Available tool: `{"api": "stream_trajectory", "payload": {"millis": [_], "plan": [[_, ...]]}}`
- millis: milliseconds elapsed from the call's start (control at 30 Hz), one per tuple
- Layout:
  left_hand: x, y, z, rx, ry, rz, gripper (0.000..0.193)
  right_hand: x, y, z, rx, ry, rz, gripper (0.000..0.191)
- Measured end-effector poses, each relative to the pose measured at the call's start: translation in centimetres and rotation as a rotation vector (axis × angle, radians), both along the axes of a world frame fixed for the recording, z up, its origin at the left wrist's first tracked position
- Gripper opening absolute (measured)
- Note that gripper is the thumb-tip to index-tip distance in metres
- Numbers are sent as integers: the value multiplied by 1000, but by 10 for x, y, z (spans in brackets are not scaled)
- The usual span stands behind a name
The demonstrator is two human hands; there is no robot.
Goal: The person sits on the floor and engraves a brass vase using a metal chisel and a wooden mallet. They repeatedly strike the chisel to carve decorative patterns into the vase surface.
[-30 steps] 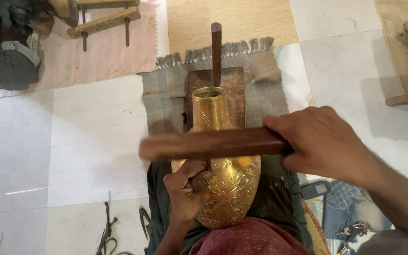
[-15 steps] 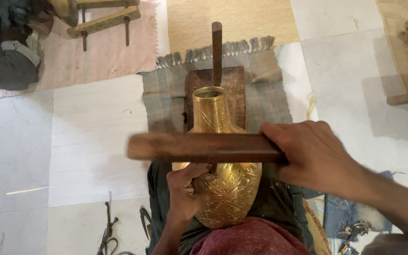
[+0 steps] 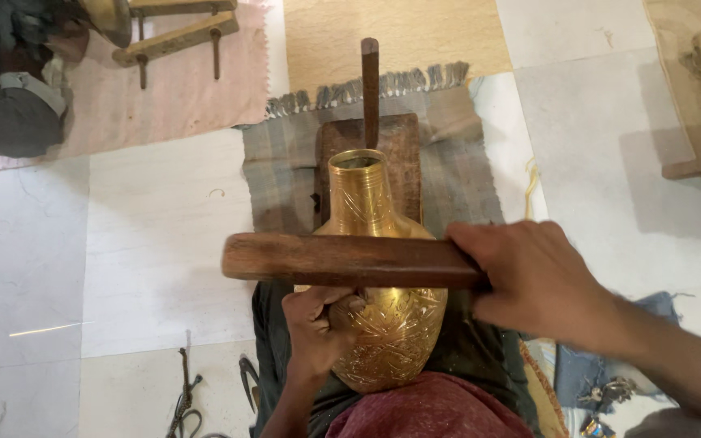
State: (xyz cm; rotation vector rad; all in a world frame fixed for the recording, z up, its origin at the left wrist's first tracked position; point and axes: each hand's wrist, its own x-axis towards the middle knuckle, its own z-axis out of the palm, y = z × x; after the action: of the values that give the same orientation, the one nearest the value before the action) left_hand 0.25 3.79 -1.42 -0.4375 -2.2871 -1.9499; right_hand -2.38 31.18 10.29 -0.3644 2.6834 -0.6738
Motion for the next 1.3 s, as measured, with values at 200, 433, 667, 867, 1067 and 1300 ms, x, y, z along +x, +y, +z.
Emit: {"api": "stream_trajectory", "payload": {"millis": [200, 433, 667, 867, 1067, 1300], "plan": [[7, 2, -5, 21, 87, 73, 52, -15, -8, 19, -343, -89, -156, 22], [3, -1, -12, -6, 165, 11, 47, -17, -12, 27, -386, -13, -201, 22], [-1, -7, -10, -57, 81, -84, 51, -3, -4, 4, -302, 57, -50, 24], [0, -10, -4, -93, 115, -102, 49, 5, -3, 7, -137, 58, -30, 36], [1, -2, -7, -46, 202, 4, 35, 7, -2, 0, -19, 68, -66, 36], [4, 6, 3, -68, 260, 47, 35, -2, 1, 14, -79, -97, -141, 25]]}}
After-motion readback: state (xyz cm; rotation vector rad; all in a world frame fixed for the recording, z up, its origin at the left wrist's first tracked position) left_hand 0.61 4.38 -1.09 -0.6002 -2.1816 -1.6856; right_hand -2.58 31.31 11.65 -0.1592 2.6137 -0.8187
